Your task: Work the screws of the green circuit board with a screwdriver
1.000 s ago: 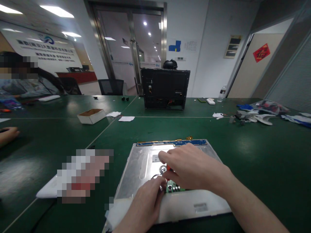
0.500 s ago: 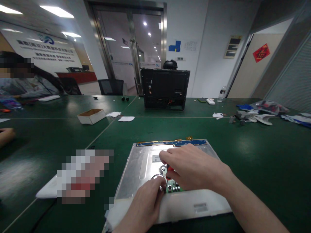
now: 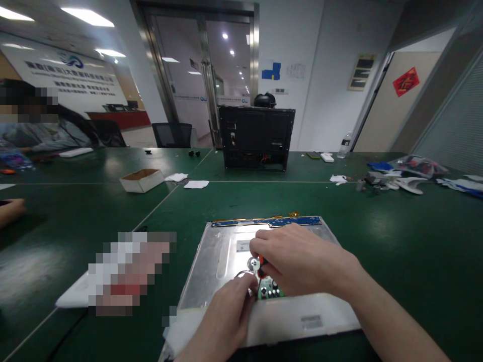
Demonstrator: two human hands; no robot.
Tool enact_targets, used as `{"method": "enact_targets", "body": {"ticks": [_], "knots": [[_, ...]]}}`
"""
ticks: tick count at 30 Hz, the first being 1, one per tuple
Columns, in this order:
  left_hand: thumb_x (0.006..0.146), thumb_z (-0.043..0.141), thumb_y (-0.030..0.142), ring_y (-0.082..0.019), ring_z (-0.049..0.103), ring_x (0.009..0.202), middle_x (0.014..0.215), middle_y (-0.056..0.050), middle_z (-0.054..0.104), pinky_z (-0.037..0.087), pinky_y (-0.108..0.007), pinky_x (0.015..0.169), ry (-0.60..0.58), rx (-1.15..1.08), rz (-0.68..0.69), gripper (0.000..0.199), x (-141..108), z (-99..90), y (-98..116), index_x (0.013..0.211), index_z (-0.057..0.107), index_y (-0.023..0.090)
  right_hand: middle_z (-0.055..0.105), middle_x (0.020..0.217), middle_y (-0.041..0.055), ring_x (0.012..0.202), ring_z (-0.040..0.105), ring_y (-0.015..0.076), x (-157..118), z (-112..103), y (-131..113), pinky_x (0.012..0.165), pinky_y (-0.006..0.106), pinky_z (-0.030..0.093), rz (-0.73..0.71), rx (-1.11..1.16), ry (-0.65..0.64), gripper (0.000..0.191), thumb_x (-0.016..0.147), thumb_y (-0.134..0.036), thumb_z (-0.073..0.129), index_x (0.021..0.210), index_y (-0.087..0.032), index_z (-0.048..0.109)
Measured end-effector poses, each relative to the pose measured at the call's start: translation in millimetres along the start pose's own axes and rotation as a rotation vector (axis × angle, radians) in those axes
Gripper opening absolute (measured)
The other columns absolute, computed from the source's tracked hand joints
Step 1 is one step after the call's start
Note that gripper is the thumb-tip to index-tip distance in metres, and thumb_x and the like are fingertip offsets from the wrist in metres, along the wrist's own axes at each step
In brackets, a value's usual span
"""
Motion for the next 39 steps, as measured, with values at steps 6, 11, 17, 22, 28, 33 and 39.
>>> {"method": "enact_targets", "body": {"ticks": [6,11,17,22,28,33,39], "knots": [[0.085,0.039,0.009,-0.02,0.06,0.074,0.083,-0.003,0.063,0.041,-0.028,0.064,0.052,0.009,0.049,0.02,-2.2,4.3,-5.7,0.094,0.05,0.023,0.066,0.072,0.002,0.061,0.057,0.0155,4.4,-0.7,0.1,0.049,0.028,0.025,0.065,-0.02,0.027,0.019,0.087,-0.033,0.052,0.079,-0.018,0.061],[0.084,0.04,0.01,-0.02,0.06,0.072,0.082,-0.004,0.063,0.041,-0.028,0.063,0.063,0.008,0.046,0.017,-0.4,2.2,-2.4,0.091,0.05,0.022,0.067,0.081,0.0035,0.066,0.058,0.0156,3.5,-2.6,0.0,0.05,0.028,0.028,-0.011,0.028,0.007,0.015,0.083,-0.029,0.055,0.084,-0.018,0.064],[0.086,0.039,0.012,-0.021,0.06,0.076,0.085,-0.005,0.063,0.042,-0.028,0.064,0.012,-0.008,-0.001,0.015,0.9,-0.4,1.7,0.091,0.05,0.021,0.066,0.09,0.0057,0.073,0.058,0.0172,-0.7,-3.5,0.3,0.052,0.028,0.031,-0.051,0.051,-0.021,0.017,0.08,-0.025,0.056,0.095,-0.017,0.059],[0.084,0.04,0.009,-0.02,0.06,0.076,0.085,-0.004,0.063,0.043,-0.028,0.064,0.042,0.002,0.032,0.021,0.4,2.0,-2.9,0.096,0.05,0.022,0.068,0.079,0.0036,0.069,0.061,0.0179,4.1,-3.6,-1.1,0.052,0.027,0.029,0.028,0.007,-0.006,0.014,0.086,-0.029,0.054,0.094,-0.019,0.059],[0.085,0.04,0.009,-0.02,0.06,0.075,0.084,-0.003,0.063,0.042,-0.028,0.064,0.056,-0.003,0.036,0.019,0.8,2.5,-3.4,0.095,0.05,0.023,0.067,0.079,0.0035,0.066,0.059,0.0178,4.8,-1.0,0.0,0.05,0.028,0.028,0.004,0.015,0.015,0.017,0.086,-0.034,0.053,0.088,-0.019,0.059],[0.087,0.04,0.011,-0.021,0.06,0.076,0.086,-0.004,0.063,0.042,-0.028,0.064,0.024,-0.028,0.024,0.015,0.7,-1.2,1.8,0.092,0.05,0.021,0.066,0.09,0.0056,0.07,0.058,0.0176,0.3,0.4,0.4,0.051,0.028,0.03,-0.067,0.061,0.026,0.021,0.078,-0.023,0.055,0.098,-0.017,0.054],[0.084,0.04,0.009,-0.02,0.06,0.075,0.084,-0.004,0.063,0.042,-0.027,0.063,0.045,-0.003,0.042,0.019,0.4,0.6,-1.0,0.093,0.05,0.022,0.068,0.08,0.0025,0.065,0.06,0.0171,6.0,0.0,-0.9,0.048,0.028,0.023,0.001,-0.03,0.055,0.014,0.085,-0.029,0.054,0.095,-0.019,0.053]]}}
Point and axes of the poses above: each hand's wrist, its own x-axis towards the middle knuckle, its own z-axis out of the palm, y = z × x, the point moved 1 cm from there along x, towards the middle knuckle
